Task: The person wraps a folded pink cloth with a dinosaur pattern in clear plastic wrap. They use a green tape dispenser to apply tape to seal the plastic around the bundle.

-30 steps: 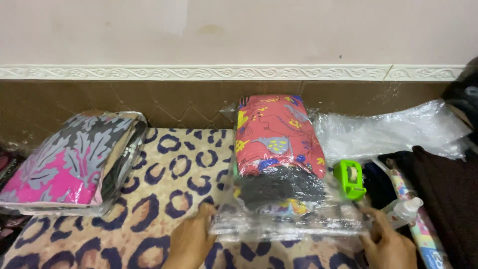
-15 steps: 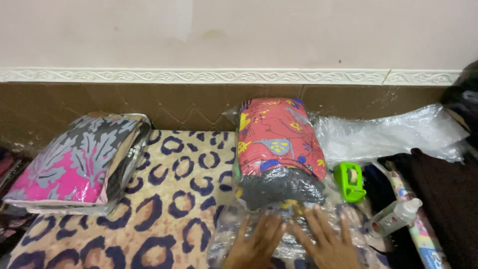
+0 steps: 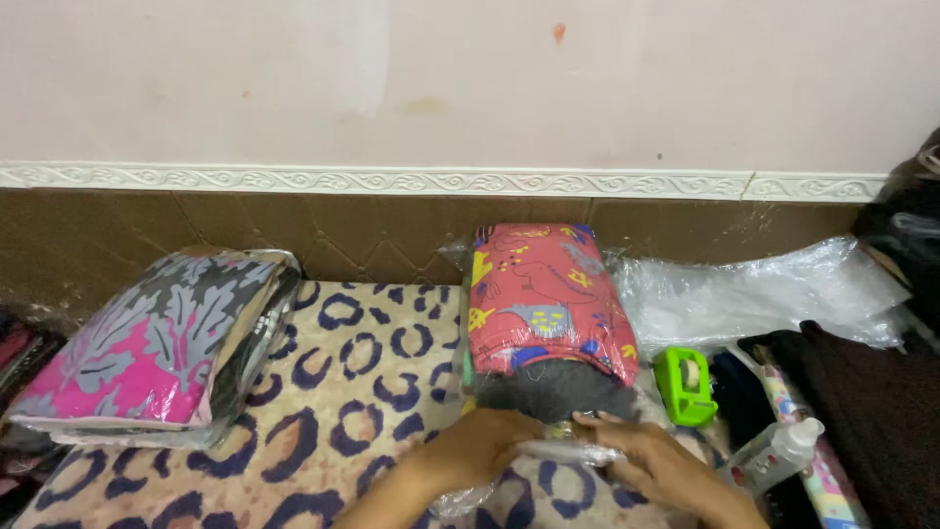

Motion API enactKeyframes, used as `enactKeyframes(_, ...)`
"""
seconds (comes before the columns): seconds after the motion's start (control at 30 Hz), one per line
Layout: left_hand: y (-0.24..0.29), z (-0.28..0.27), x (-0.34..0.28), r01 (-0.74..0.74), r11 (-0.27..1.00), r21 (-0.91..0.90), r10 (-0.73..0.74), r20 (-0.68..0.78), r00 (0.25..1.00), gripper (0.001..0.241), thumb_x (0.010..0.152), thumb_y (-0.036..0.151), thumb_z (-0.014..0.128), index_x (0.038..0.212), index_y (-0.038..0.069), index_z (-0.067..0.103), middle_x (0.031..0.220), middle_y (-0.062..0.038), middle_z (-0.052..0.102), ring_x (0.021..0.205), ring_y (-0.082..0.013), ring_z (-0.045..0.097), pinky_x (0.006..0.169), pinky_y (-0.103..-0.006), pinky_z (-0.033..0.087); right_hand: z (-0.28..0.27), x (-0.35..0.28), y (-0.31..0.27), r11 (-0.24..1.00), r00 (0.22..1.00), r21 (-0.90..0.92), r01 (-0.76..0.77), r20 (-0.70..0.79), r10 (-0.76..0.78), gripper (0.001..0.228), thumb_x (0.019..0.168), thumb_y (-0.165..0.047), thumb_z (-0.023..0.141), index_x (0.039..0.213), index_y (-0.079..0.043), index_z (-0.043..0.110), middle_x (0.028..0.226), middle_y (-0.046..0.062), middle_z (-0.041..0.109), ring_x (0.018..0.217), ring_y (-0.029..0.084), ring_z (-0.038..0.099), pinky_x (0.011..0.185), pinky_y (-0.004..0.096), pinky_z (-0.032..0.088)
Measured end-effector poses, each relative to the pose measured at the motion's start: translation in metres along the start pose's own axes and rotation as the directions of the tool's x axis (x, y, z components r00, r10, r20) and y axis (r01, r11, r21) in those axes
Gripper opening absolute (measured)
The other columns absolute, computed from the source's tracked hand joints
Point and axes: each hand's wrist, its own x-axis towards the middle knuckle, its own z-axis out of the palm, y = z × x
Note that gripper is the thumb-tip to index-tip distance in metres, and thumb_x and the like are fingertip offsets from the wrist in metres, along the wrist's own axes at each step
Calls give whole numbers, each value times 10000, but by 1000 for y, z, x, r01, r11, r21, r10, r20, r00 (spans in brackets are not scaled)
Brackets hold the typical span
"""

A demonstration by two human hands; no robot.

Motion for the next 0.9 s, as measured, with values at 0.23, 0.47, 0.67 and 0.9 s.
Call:
enactKeyframes(0.23, -71, 6, 25, 162, 750, -642, -96, 136, 986, 300, 1017, 145, 481, 1152, 50, 732, 947, 10, 655, 799, -84, 534, 730, -236, 428, 35, 17, 107, 733, 943, 607, -307, 91, 320, 204, 881, -89, 555, 861, -17, 744, 785, 9, 669, 727, 117, 549, 686, 259, 426)
enactKeyframes(0.47, -91, 7, 31, 316, 808, -498, -202, 270, 941, 380, 987, 190, 468, 1212, 142, 771, 851, 58, 656, 695, -74, 481, 639, -212, 405, 38, 22, 119, 667, 933, 664, -338, 143, 330, 286, 832, -57, 541, 884, 25, 810, 881, 71, 821, 848, 157, 690, 841, 264, 501)
enactKeyframes(0.67, -97, 13, 33, 309, 741, -596, -147, 305, 941, 355, 1024, 221, 492, 1247, 76, 728, 1019, 75, 717, 762, -67, 501, 669, -207, 432, 45, 17, 130, 679, 930, 648, -345, 139, 340, 347, 852, -102, 526, 904, 22, 846, 897, 70, 848, 846, 156, 697, 832, 261, 507)
enactKeyframes(0.9, -28, -7, 12, 260, 907, -331, -234, 115, 965, 280, 993, 220, 496, 1051, 69, 725, 789, -14, 664, 670, -155, 528, 641, -339, 455, 39, 3, 121, 641, 891, 678, -361, 48, 451, 376, 857, -64, 522, 1030, 63, 831, 974, 102, 871, 923, 191, 740, 901, 276, 524)
